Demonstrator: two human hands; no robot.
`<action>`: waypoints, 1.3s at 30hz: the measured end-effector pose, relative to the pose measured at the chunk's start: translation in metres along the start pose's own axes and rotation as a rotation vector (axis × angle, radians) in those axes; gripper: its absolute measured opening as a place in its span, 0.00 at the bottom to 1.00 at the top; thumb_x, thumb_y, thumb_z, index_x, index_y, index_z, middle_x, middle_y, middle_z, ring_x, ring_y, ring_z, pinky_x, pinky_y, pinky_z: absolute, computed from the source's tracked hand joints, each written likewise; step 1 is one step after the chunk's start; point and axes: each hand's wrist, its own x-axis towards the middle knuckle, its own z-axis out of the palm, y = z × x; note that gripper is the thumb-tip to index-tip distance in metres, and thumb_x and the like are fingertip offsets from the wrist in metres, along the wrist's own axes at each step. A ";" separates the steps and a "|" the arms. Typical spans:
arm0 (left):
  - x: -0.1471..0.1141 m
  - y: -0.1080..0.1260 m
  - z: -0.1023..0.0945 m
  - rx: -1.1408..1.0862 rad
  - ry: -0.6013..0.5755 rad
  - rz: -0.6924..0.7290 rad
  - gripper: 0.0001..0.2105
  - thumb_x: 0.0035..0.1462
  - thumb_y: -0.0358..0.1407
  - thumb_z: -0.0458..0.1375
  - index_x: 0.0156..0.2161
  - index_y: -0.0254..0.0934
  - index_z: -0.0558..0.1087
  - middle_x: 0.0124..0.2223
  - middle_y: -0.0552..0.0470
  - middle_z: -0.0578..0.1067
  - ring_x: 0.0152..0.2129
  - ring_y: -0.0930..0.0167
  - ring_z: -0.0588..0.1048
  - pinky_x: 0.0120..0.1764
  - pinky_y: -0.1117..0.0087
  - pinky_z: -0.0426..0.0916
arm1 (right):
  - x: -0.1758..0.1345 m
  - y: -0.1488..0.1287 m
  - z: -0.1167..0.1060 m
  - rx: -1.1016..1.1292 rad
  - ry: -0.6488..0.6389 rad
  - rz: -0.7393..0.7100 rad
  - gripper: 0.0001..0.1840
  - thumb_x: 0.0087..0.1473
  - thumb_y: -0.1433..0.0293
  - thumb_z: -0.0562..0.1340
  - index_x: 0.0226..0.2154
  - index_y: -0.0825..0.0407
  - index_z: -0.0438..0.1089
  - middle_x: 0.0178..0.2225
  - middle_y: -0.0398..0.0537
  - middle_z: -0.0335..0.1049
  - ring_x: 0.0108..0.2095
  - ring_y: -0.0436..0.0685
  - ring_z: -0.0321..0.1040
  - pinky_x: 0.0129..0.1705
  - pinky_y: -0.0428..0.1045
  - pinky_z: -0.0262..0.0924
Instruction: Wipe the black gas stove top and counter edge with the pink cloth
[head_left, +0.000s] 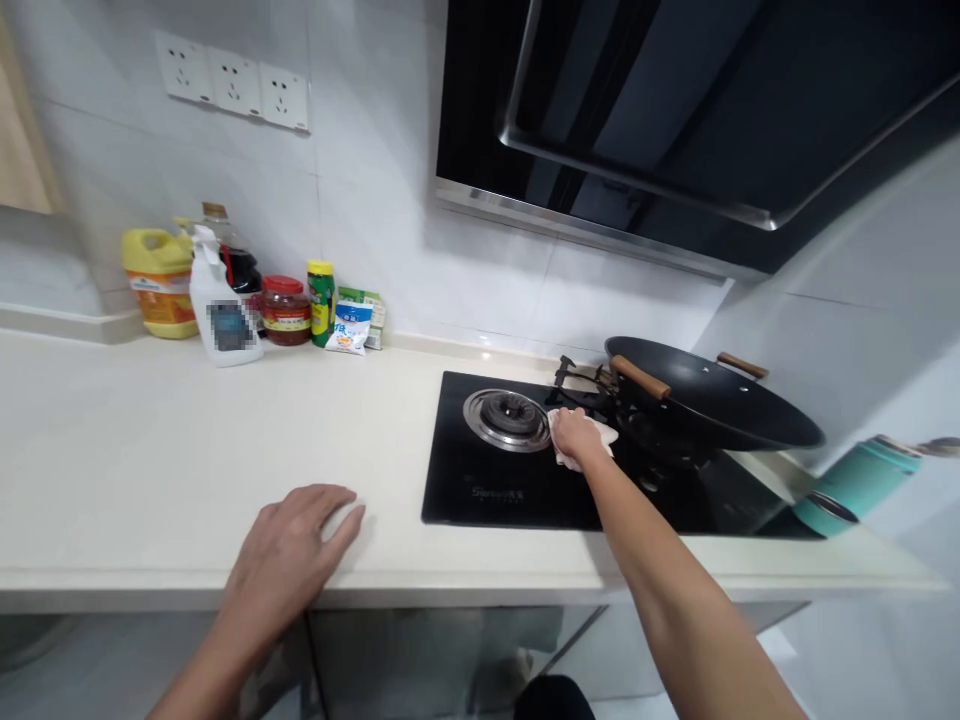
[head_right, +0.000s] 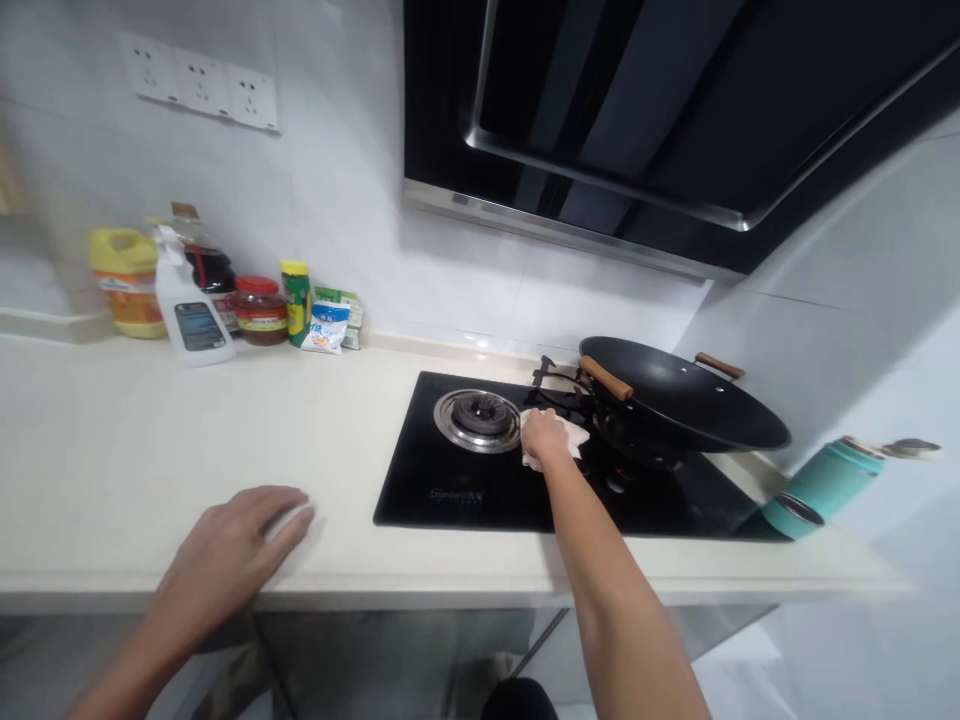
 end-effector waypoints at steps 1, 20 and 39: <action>-0.001 0.001 -0.001 0.001 -0.005 0.008 0.20 0.62 0.50 0.48 0.44 0.42 0.78 0.50 0.48 0.81 0.50 0.60 0.75 0.51 0.58 0.65 | -0.009 -0.005 0.000 0.011 0.013 0.025 0.24 0.66 0.63 0.48 0.59 0.56 0.63 0.57 0.67 0.61 0.53 0.66 0.68 0.53 0.59 0.60; -0.007 0.001 -0.006 -0.115 0.032 0.036 0.24 0.66 0.52 0.44 0.50 0.41 0.77 0.55 0.47 0.79 0.54 0.61 0.74 0.54 0.60 0.64 | -0.185 -0.177 -0.008 0.121 0.106 -0.384 0.20 0.67 0.60 0.48 0.53 0.52 0.65 0.52 0.59 0.65 0.49 0.64 0.68 0.51 0.58 0.60; -0.008 -0.002 -0.010 -0.166 0.018 -0.048 0.23 0.66 0.51 0.45 0.47 0.43 0.79 0.50 0.50 0.81 0.51 0.60 0.74 0.51 0.61 0.65 | -0.231 -0.084 -0.013 0.891 0.094 -0.646 0.16 0.59 0.65 0.58 0.50 0.46 0.70 0.51 0.46 0.73 0.48 0.57 0.70 0.51 0.52 0.62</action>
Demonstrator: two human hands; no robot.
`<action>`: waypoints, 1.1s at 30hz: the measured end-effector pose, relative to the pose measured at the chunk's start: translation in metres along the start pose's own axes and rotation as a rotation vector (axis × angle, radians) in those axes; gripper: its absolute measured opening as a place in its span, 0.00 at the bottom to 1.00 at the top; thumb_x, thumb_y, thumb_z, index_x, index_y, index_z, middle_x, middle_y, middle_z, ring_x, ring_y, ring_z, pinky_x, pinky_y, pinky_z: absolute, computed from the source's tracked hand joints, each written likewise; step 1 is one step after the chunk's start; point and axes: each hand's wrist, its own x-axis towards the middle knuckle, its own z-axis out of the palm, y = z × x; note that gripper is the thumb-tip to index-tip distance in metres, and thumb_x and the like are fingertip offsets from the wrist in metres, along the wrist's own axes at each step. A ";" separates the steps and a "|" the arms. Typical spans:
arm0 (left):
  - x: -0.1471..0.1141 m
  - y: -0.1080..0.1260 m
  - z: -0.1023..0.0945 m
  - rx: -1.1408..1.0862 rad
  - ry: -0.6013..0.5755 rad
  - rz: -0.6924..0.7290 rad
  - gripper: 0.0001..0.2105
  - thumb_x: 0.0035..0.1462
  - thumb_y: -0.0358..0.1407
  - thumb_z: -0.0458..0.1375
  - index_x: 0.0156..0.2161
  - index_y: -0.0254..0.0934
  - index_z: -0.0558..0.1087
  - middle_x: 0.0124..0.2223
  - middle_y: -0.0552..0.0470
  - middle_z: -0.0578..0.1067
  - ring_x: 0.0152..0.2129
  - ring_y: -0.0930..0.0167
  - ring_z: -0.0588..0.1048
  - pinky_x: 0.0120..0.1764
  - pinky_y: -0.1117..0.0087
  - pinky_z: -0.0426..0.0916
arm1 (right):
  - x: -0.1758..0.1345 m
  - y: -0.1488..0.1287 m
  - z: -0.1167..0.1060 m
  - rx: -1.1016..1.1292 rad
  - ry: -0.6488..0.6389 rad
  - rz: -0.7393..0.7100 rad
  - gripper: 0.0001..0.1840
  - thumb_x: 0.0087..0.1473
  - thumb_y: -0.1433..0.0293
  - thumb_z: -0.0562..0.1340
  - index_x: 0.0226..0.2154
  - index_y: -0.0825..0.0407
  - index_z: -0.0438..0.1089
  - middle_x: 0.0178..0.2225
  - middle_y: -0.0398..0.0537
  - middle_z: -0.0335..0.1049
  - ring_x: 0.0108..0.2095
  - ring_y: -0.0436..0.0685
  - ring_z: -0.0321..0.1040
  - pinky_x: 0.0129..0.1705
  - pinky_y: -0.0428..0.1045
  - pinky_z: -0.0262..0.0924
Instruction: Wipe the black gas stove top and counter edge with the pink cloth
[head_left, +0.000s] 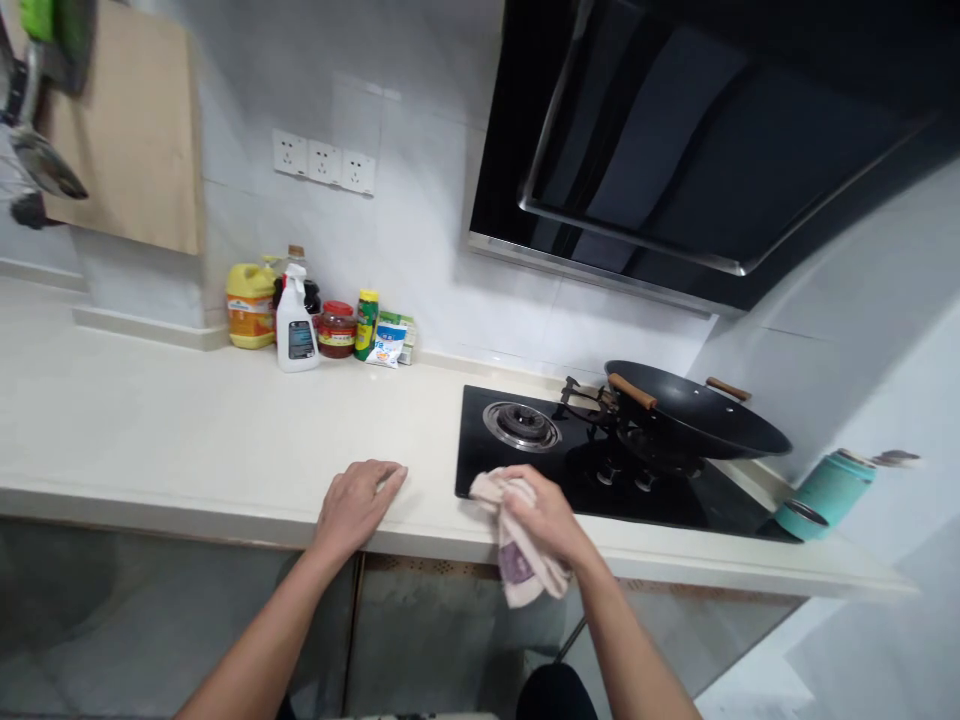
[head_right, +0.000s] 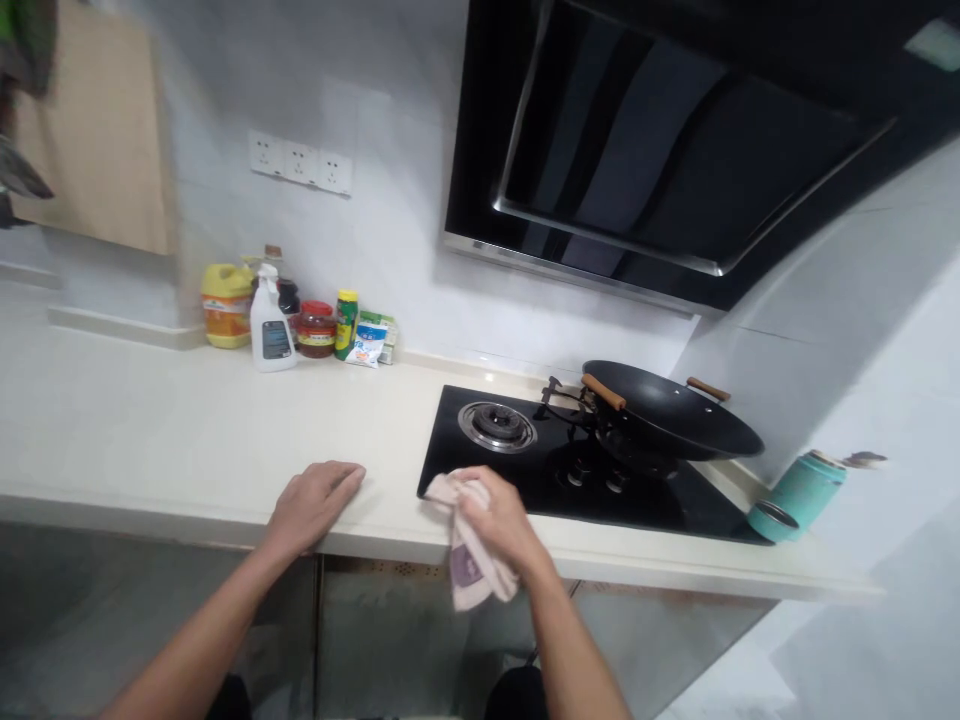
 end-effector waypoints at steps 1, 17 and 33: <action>0.000 0.001 0.000 0.004 0.001 0.003 0.23 0.66 0.51 0.45 0.46 0.43 0.79 0.50 0.50 0.81 0.50 0.60 0.74 0.50 0.61 0.65 | 0.002 0.011 -0.014 0.010 0.083 0.049 0.19 0.59 0.63 0.58 0.52 0.46 0.68 0.52 0.48 0.73 0.48 0.58 0.71 0.50 0.52 0.62; -0.004 0.004 0.001 0.033 0.012 0.053 0.21 0.66 0.50 0.47 0.46 0.42 0.79 0.49 0.49 0.81 0.49 0.60 0.74 0.50 0.60 0.64 | 0.077 0.027 0.018 -0.713 -0.097 0.311 0.31 0.61 0.50 0.56 0.60 0.49 0.62 0.56 0.61 0.63 0.54 0.67 0.66 0.53 0.58 0.58; 0.003 -0.006 0.002 0.059 -0.024 -0.018 0.26 0.68 0.51 0.41 0.46 0.41 0.79 0.49 0.48 0.81 0.50 0.59 0.74 0.48 0.62 0.64 | 0.005 -0.018 0.027 -0.301 -0.253 -0.101 0.24 0.57 0.67 0.59 0.56 0.41 0.69 0.55 0.42 0.73 0.52 0.57 0.68 0.54 0.50 0.57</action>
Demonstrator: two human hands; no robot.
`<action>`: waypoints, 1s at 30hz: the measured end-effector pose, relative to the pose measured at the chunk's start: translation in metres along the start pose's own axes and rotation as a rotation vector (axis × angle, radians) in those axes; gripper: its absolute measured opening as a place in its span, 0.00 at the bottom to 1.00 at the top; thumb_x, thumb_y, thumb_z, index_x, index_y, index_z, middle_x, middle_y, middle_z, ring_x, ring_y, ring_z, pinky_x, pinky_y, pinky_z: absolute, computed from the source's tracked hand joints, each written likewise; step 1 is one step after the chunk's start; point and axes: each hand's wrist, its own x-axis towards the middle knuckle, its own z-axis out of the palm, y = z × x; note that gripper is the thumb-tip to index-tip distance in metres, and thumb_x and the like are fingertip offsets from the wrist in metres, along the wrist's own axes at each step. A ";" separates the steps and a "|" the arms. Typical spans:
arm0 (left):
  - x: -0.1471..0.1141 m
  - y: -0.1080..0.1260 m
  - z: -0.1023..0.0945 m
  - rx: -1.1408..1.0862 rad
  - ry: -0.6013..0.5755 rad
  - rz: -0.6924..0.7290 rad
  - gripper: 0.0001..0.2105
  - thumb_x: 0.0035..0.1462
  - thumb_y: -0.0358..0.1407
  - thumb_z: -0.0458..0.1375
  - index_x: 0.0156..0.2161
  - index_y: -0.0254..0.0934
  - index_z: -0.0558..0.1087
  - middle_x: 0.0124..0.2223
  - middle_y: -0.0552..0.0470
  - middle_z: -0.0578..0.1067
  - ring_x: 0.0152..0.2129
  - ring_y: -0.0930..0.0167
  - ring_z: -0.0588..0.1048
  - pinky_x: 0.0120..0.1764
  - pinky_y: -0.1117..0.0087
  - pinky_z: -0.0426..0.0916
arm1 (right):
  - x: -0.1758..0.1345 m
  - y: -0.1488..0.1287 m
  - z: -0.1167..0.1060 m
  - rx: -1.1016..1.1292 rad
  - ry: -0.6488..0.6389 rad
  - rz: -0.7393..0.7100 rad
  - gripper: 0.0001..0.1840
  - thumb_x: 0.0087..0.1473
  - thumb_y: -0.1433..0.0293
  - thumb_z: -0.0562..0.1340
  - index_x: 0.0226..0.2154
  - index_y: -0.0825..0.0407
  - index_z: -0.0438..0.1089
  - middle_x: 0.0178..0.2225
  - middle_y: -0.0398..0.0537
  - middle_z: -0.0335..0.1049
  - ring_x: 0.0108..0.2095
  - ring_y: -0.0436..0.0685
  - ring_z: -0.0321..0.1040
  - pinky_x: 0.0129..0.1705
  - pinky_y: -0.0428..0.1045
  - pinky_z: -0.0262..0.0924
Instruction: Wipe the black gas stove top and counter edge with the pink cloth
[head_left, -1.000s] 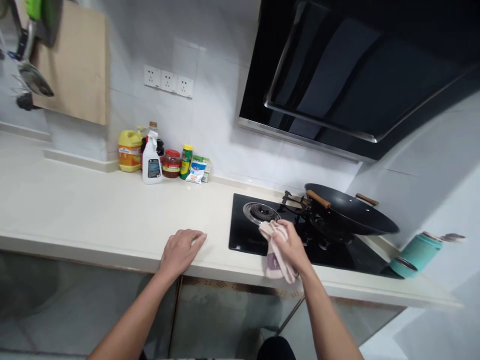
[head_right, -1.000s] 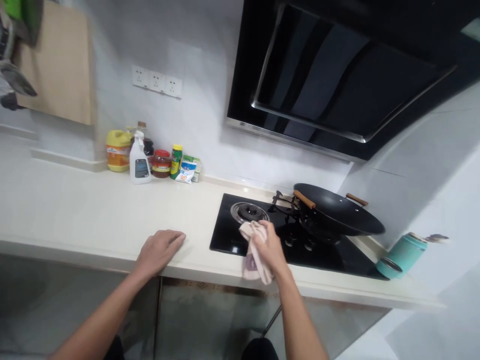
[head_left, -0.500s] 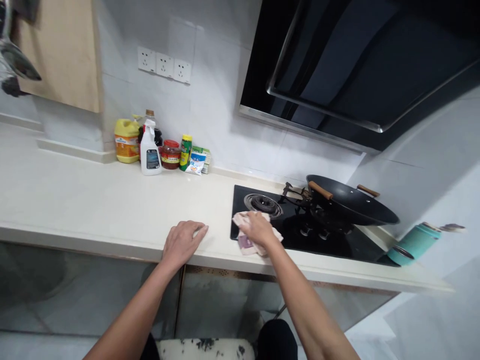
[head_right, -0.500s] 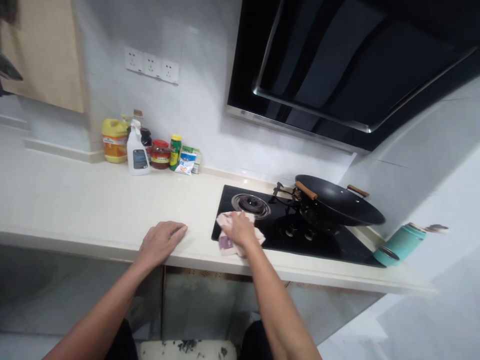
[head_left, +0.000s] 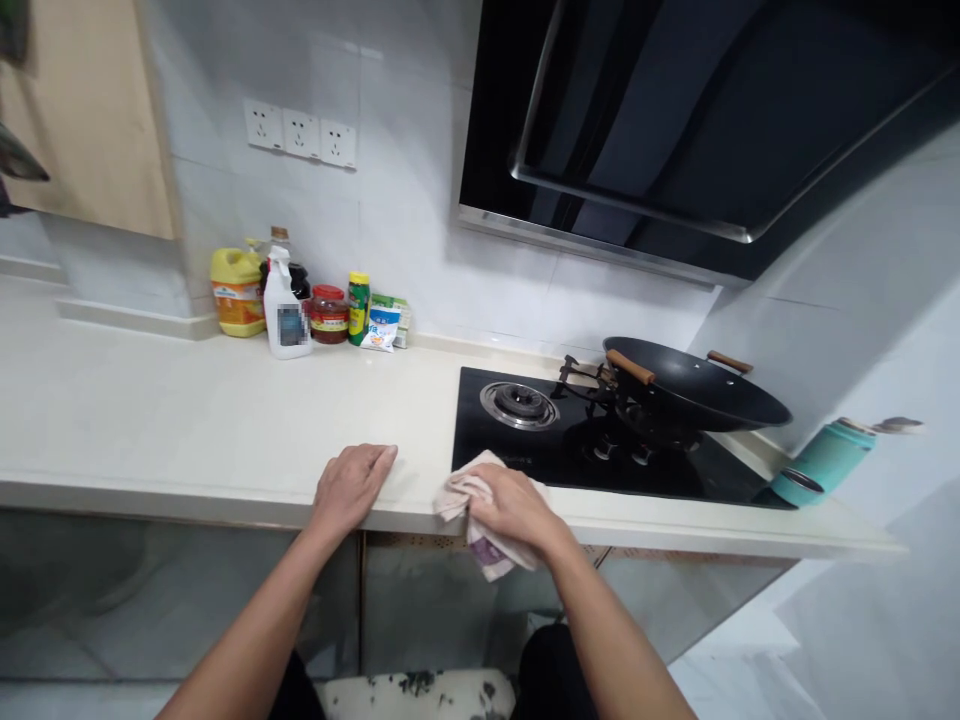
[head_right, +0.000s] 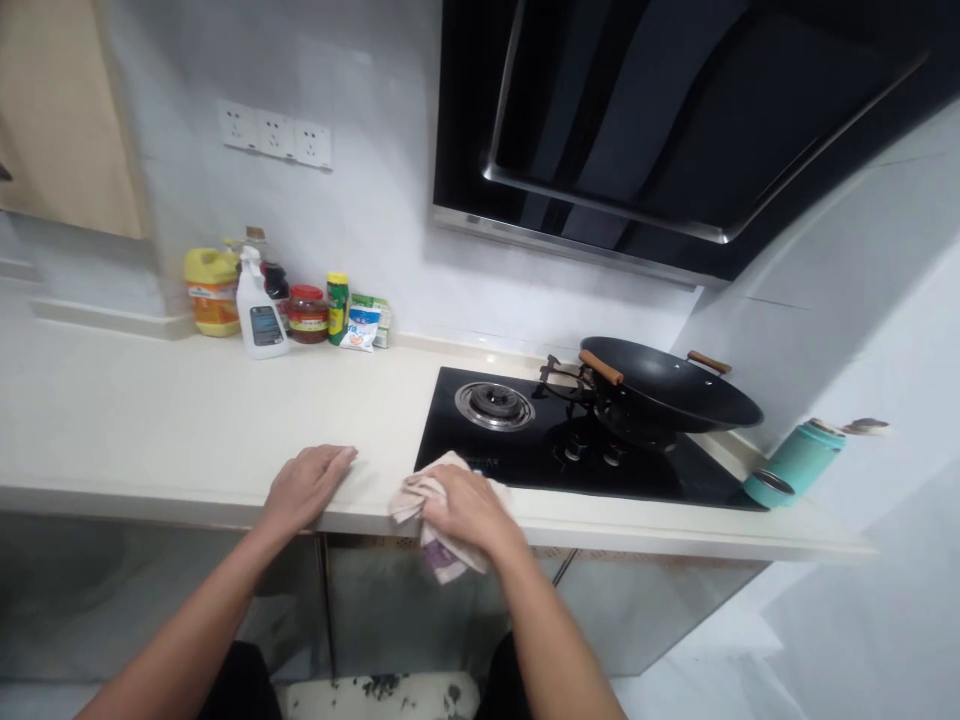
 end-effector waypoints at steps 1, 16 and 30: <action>0.000 0.001 -0.001 0.007 -0.008 -0.001 0.26 0.68 0.51 0.41 0.47 0.42 0.79 0.50 0.49 0.81 0.50 0.59 0.74 0.49 0.62 0.64 | -0.009 0.011 -0.007 0.003 0.012 0.047 0.24 0.56 0.67 0.60 0.56 0.41 0.70 0.54 0.42 0.74 0.51 0.57 0.69 0.52 0.49 0.57; -0.005 0.006 0.000 -0.017 0.057 0.059 0.22 0.67 0.49 0.45 0.43 0.42 0.80 0.46 0.48 0.82 0.45 0.61 0.75 0.47 0.62 0.65 | -0.067 0.139 -0.084 0.396 0.527 0.564 0.21 0.50 0.55 0.60 0.41 0.51 0.73 0.37 0.47 0.77 0.38 0.59 0.71 0.41 0.51 0.63; -0.009 0.005 0.002 -0.042 0.083 0.083 0.20 0.67 0.48 0.47 0.42 0.42 0.79 0.46 0.48 0.82 0.46 0.61 0.75 0.47 0.61 0.64 | 0.025 0.171 -0.085 -0.100 0.526 0.527 0.32 0.54 0.67 0.55 0.60 0.55 0.67 0.61 0.61 0.60 0.62 0.63 0.58 0.66 0.56 0.50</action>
